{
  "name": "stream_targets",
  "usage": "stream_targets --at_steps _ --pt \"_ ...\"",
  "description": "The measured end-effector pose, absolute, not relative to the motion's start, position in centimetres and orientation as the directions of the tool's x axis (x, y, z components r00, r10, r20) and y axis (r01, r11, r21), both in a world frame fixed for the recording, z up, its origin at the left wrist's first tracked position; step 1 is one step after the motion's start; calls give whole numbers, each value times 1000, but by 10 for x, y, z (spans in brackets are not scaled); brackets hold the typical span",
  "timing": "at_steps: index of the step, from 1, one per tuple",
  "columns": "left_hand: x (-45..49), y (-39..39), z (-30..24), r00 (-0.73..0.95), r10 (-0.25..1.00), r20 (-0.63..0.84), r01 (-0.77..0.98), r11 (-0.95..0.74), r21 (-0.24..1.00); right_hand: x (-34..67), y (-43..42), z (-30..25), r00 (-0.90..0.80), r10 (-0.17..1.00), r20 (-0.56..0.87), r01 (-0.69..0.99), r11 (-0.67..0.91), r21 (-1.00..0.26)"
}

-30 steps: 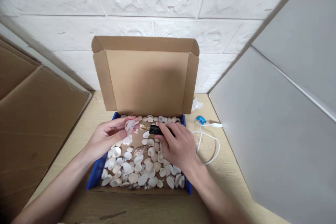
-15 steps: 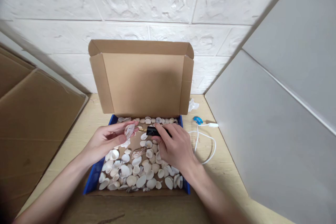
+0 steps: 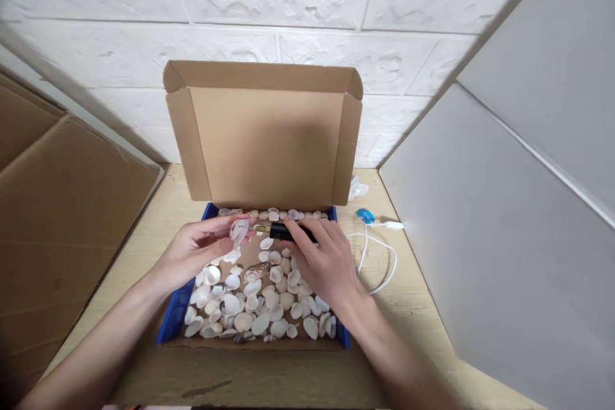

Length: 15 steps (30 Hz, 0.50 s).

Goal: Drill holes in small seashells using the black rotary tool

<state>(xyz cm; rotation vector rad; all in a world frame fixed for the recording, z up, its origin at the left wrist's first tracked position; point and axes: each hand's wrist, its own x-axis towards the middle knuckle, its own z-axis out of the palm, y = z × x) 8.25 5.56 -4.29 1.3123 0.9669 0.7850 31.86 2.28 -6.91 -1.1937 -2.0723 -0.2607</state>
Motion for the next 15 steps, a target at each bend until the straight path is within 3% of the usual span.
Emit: stream_targets --at_steps 9,15 --pt "80 56 -48 448 888 -104 25 103 994 320 21 -69 -288 669 685 836 525 -160" --pt "80 56 -47 447 888 -110 38 104 994 318 20 -68 -324 714 621 824 535 -187"
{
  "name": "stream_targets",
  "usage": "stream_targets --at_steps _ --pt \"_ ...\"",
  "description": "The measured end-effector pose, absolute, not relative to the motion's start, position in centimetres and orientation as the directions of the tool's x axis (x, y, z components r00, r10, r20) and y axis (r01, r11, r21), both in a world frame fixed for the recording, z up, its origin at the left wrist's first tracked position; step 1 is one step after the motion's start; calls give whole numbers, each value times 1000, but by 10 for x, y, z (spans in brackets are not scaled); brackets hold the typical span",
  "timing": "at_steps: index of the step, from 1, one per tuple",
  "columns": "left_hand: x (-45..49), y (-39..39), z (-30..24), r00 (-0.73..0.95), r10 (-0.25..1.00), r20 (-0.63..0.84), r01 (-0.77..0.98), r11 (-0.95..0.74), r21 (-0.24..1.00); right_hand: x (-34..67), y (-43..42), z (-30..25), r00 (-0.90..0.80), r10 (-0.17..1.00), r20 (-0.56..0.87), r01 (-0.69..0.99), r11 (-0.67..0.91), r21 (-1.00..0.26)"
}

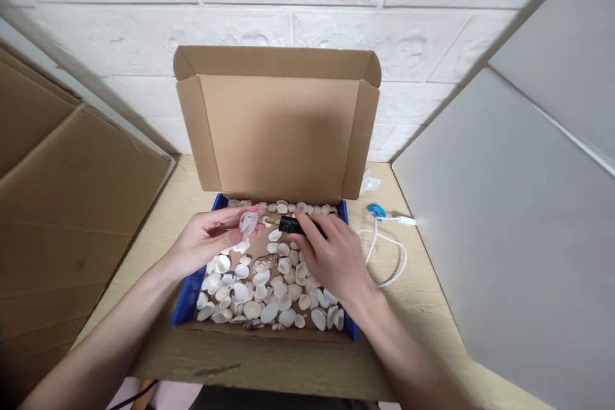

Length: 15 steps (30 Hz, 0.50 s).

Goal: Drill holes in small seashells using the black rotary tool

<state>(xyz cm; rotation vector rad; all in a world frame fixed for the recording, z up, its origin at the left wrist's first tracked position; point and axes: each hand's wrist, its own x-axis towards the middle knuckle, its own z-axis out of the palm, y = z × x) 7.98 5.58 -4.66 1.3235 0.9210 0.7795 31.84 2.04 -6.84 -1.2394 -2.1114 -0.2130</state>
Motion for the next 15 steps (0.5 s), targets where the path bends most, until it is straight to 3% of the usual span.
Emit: stream_targets --at_steps 9,15 --pt "79 56 -51 464 880 -106 37 100 994 320 22 -69 -301 666 682 828 538 -160" --pt "80 55 -48 457 881 -124 83 96 992 319 20 -70 -314 749 583 829 516 -217"
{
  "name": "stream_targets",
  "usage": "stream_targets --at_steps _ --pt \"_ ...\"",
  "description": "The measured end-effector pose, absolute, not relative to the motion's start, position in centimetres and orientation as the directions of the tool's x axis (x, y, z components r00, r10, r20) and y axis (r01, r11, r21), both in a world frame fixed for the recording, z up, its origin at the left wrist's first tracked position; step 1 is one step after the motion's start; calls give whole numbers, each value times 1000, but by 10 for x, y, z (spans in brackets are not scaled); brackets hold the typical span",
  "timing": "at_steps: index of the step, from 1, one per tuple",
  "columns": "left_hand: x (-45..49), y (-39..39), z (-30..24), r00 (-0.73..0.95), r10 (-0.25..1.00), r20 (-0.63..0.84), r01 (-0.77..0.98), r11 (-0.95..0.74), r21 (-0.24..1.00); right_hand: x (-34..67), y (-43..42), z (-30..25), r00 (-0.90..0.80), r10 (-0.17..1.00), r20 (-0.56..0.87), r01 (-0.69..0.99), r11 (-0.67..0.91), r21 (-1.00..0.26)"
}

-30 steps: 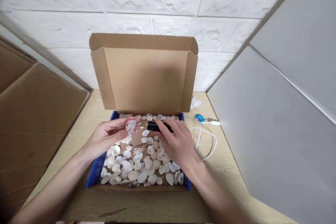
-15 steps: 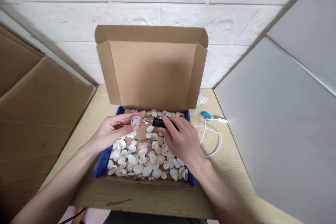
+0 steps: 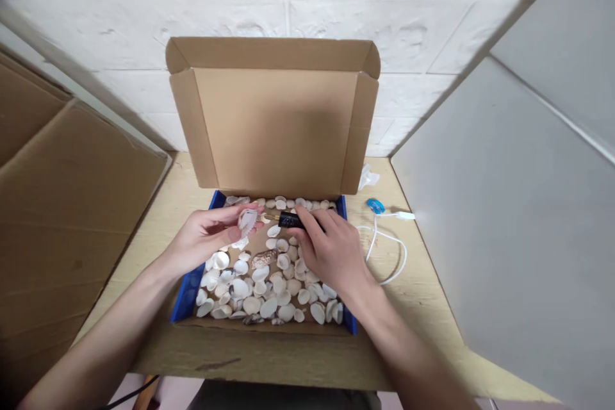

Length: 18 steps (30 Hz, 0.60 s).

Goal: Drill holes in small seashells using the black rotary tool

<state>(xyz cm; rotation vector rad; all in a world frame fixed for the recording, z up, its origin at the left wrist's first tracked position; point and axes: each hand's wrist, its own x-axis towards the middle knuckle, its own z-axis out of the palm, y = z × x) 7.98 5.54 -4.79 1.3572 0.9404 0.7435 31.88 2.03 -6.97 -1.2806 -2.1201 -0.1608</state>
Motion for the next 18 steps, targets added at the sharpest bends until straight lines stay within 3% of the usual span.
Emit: stream_targets --at_steps 8,18 --pt "80 56 -50 466 879 -103 51 89 995 320 23 -69 -294 689 662 835 522 -173" --pt "83 56 -43 443 893 -81 79 52 996 320 22 -69 -286 710 643 838 511 -192"
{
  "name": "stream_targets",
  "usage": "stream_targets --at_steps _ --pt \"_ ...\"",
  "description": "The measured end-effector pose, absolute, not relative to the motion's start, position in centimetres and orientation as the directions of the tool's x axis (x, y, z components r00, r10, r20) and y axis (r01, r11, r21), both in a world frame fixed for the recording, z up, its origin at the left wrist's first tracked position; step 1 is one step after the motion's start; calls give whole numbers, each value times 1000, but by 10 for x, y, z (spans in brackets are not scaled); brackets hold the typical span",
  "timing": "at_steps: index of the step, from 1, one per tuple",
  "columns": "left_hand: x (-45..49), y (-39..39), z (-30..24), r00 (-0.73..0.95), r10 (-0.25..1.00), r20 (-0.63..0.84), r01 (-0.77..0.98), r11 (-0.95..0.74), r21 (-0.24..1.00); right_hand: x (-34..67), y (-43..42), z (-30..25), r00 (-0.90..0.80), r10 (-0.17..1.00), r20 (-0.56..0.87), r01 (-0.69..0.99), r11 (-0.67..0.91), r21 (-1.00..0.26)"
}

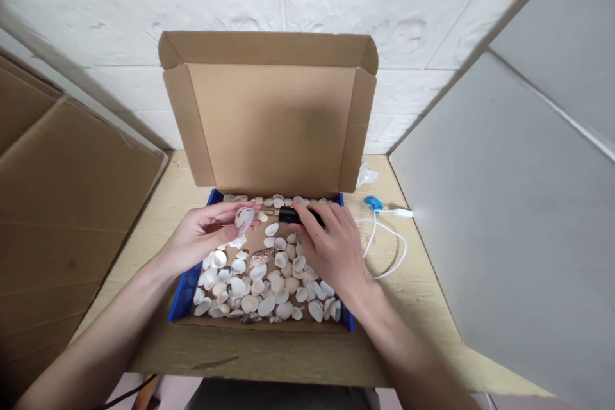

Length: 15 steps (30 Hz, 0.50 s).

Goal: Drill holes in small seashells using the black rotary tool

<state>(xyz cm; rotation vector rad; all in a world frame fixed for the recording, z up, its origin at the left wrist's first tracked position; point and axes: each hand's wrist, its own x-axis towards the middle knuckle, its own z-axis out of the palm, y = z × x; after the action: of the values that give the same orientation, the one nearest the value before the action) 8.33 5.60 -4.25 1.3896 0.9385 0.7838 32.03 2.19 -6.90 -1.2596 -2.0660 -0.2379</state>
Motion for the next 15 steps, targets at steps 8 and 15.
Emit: stream_targets --at_steps 8,15 --pt "82 57 -42 456 886 -89 99 49 994 320 21 -69 -314 738 598 827 522 -210" --pt "82 56 -43 453 885 -106 118 59 991 321 20 -66 -292 695 657 840 515 -171"
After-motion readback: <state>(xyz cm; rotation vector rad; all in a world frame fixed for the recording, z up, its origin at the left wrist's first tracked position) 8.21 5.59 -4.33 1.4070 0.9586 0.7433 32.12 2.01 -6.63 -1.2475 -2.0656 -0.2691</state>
